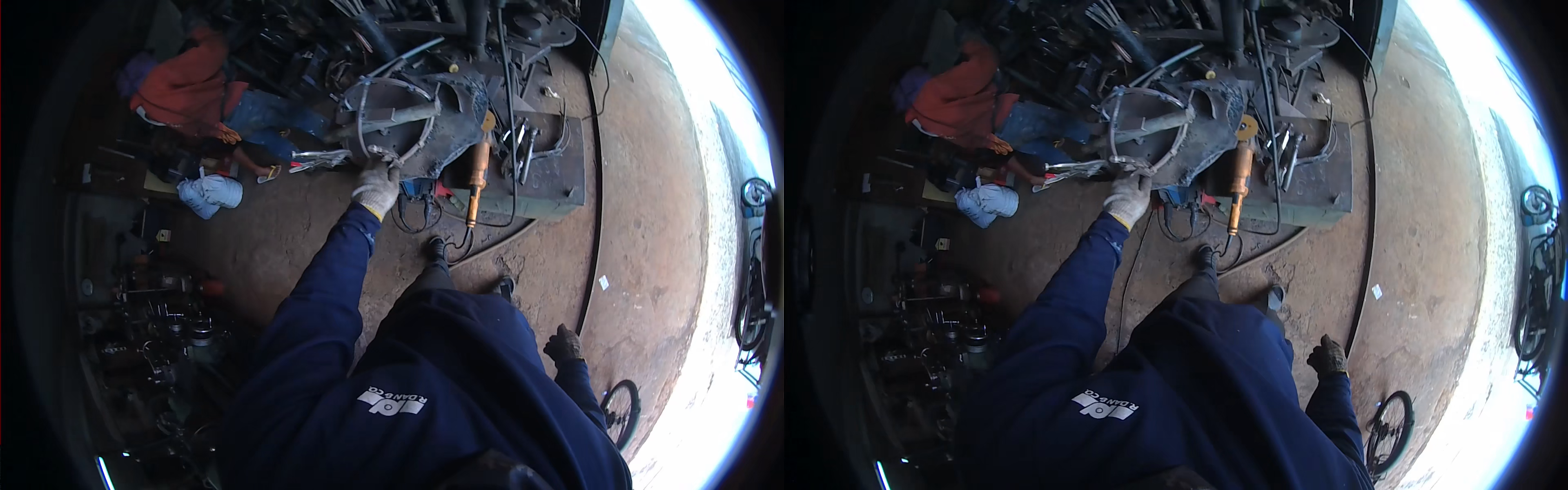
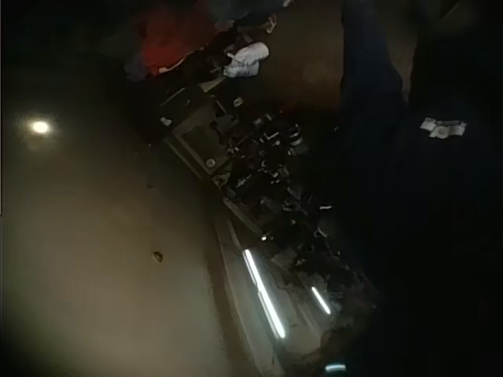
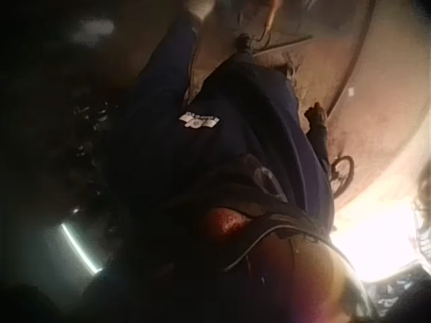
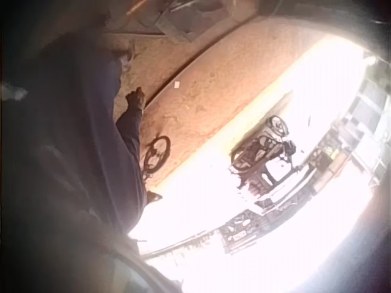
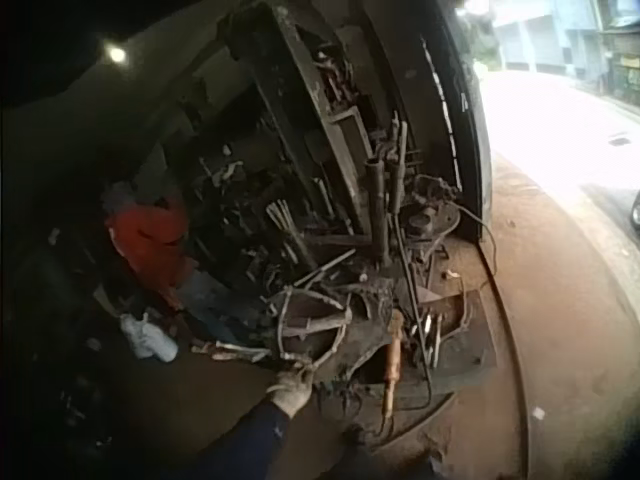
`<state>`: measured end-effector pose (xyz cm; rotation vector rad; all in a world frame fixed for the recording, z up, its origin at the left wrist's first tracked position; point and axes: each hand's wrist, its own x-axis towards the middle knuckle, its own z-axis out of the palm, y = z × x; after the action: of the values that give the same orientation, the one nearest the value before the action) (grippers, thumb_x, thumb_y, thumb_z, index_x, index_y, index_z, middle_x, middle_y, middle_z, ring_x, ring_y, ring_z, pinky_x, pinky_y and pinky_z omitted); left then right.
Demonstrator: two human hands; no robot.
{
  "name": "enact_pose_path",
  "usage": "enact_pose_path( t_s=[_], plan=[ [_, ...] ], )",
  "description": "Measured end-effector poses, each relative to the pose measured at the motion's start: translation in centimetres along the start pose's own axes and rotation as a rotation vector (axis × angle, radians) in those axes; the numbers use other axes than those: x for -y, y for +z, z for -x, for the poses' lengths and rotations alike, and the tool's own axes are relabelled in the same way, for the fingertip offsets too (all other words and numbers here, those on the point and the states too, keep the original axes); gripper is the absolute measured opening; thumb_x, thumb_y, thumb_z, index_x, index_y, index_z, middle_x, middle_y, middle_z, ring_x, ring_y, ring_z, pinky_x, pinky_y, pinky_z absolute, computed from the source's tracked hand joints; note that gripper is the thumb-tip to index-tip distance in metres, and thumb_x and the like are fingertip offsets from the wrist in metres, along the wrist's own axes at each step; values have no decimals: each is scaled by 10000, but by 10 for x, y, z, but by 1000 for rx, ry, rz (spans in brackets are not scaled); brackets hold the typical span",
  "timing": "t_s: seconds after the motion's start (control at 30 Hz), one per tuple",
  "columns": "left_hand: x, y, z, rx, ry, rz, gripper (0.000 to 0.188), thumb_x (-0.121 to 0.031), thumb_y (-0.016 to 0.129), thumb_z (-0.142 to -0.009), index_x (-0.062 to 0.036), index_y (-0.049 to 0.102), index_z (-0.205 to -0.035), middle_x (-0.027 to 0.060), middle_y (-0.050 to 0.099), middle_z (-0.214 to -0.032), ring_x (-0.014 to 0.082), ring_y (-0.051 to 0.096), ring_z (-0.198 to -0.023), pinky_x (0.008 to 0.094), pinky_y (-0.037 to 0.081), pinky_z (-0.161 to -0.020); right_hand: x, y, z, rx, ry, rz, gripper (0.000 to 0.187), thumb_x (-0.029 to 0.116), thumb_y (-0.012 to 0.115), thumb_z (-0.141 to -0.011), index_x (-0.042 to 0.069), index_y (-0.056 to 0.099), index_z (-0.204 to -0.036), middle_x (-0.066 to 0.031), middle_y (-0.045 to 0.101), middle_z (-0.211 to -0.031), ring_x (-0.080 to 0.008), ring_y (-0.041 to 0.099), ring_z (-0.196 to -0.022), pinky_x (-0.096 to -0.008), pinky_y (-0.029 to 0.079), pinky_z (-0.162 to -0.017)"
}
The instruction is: The person hammers a metal assembly using a hammer and tightens bolts on it with a wrench. The person then adjusts their gloves and handles metal strips on the workbench by hand.
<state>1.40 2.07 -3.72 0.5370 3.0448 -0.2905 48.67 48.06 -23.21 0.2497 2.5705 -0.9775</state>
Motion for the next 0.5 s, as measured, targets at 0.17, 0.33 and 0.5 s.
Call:
enact_pose_path(
  t_s=[0.17, 0.33, 0.5],
  plan=[
    [-47, -70, 38, 117, -278, 352, 463, -326, 510, -995, -69, 503, -1380, 242, 512, -1427, 394, 581, -1229, 500, 495, -1000, 40, -44, -14, 51, 49, 136, 372, 243, 787, -744, 39, 528, -918, -216, 672, -784, -460, 668, -804, -548, 518, -660],
    [-41, -56, 44, 160, -166, 237, 580, -333, 520, -996, -85, 366, -1497, 240, 376, -1555, 411, 498, -1340, 499, 458, -1077, 52, -61, -32, 57, 33, 241, 544, 284, 909, -603, 61, 521, -913, -153, 652, -708, -395, 667, -755, -499, 520, -635],
    [-25, -38, 40, 79, -92, 280, 588, -315, 539, -970, -121, 392, -1504, 236, 407, -1535, 403, 481, -1354, 487, 441, -1093, 69, -69, -52, -123, -184, 170, 330, 169, 804, -758, 57, 524, -892, -91, 623, -642, -326, 643, -615, -508, 508, -571]
  ],
)
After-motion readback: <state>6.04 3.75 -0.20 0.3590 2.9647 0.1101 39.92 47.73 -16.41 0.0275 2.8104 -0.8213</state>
